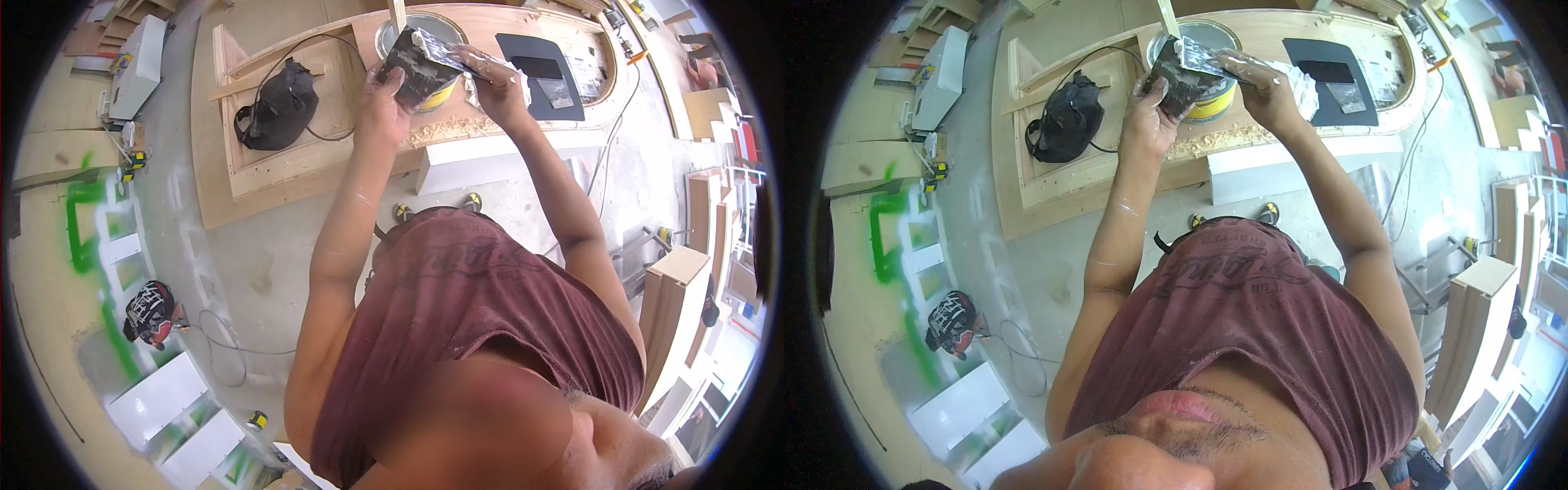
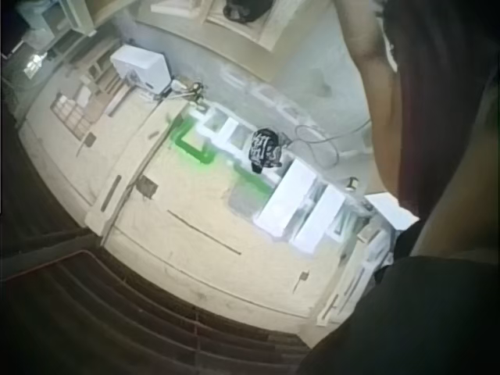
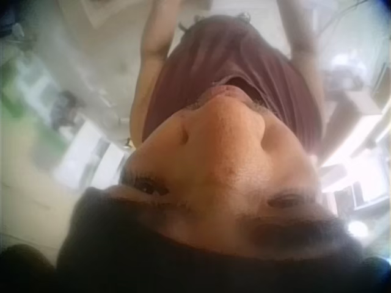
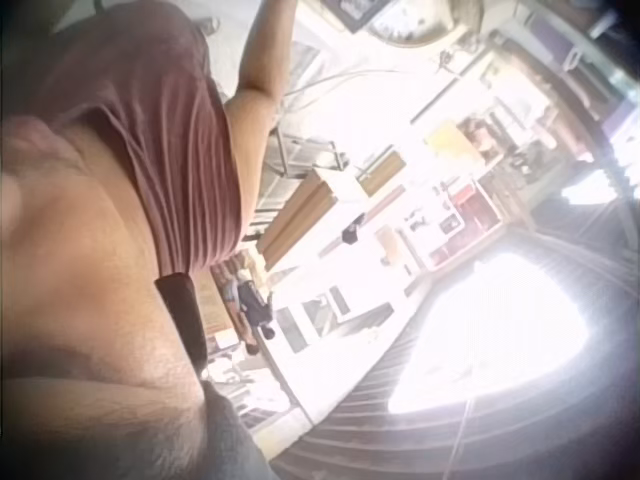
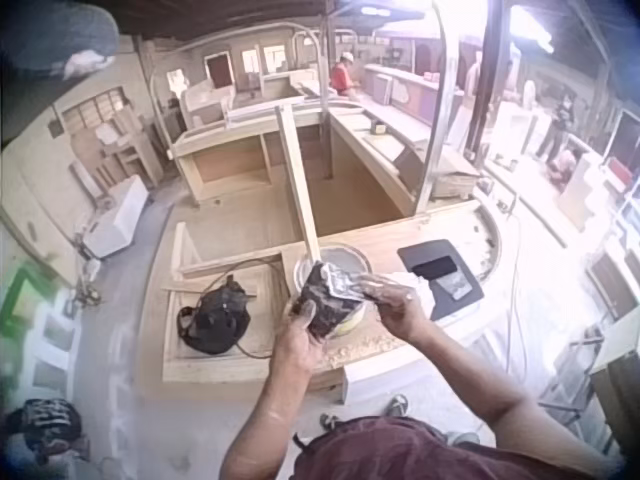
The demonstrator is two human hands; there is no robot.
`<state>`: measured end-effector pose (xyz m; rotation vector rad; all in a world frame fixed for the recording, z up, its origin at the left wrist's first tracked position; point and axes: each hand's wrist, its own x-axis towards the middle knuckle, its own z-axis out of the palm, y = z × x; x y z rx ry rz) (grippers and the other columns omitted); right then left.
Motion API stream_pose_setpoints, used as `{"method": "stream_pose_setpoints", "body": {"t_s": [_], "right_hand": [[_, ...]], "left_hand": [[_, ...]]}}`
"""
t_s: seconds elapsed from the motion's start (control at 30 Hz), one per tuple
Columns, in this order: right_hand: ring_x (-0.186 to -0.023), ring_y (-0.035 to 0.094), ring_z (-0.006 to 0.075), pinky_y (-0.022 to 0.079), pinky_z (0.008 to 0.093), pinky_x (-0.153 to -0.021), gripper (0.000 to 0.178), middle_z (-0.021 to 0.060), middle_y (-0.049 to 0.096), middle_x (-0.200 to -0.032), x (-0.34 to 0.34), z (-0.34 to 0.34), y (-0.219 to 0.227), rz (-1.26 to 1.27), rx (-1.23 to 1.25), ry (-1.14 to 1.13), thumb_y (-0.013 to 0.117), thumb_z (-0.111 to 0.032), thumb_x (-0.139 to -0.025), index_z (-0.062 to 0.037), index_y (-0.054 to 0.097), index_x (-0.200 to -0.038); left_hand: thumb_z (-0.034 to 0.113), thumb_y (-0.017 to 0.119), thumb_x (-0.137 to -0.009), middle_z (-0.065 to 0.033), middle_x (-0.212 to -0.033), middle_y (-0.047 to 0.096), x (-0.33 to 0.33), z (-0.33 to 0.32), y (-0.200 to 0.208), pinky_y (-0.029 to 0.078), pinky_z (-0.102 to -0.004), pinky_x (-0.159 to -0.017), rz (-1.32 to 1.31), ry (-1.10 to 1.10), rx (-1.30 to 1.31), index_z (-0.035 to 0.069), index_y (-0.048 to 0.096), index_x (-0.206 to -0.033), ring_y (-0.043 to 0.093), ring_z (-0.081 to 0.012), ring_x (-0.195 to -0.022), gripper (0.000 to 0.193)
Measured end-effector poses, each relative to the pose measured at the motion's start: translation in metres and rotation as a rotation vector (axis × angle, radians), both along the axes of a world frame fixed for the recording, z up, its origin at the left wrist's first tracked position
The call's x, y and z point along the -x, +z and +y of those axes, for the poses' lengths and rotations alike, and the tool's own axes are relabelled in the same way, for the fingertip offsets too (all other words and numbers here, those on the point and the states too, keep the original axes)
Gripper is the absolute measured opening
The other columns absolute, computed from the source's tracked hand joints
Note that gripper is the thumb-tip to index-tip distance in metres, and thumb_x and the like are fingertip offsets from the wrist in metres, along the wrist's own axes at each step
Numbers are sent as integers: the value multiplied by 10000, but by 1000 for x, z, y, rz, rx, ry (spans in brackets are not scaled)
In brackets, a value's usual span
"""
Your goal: The person takes putty from a container using putty knives and repeatedly applies and smooths the compound onto the wooden structure.
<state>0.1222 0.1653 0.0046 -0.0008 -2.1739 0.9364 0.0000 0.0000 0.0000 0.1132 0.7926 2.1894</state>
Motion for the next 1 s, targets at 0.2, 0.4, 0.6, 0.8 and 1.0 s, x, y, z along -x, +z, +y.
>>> {"method": "stream_pose_setpoints", "body": {"t_s": [0.2,0.4,0.6,0.8,1.0], "right_hand": [[-1145,613,314,508,373,-956,478,143,648,-1211,11,3,-2,8,-118,-67,561,135,-802,-121,663,-1192],[-1162,612,286,497,338,-961,427,120,649,-1226,16,5,-9,-47,-138,-149,509,153,-832,-49,648,-1181],[-899,668,152,548,294,-825,298,109,696,-1020,13,1,-13,79,550,-157,584,6,-932,48,581,-1227],[-850,696,191,592,361,-815,241,119,683,-1019,6,-24,24,101,1025,142,579,-36,-949,33,573,-1179],[-856,669,150,588,307,-783,337,105,670,-1002,-1,-27,25,-73,850,109,580,-60,-956,42,522,-1272]], "left_hand": [[25,552,-932,-152,-1163,609,-7,-7,7,621,-437,-818,35,44,21,10,456,-1225,658,-285,-1018,309],[59,562,-938,-127,-1191,593,-1,-16,3,610,-420,-799,127,32,-49,35,442,-1261,647,-264,-1046,346],[79,580,-931,-133,-1183,595,-3,-11,-2,594,-426,-845,60,138,-23,27,449,-1267,647,-256,-1042,364],[52,620,-909,-91,-1069,629,-9,-1,-7,591,-323,-773,-19,149,-38,34,499,-1170,664,-198,-944,288],[57,618,-920,-66,-1011,630,-7,-8,1,587,-284,-719,21,120,44,37,516,-1168,651,-157,-915,269]]}}
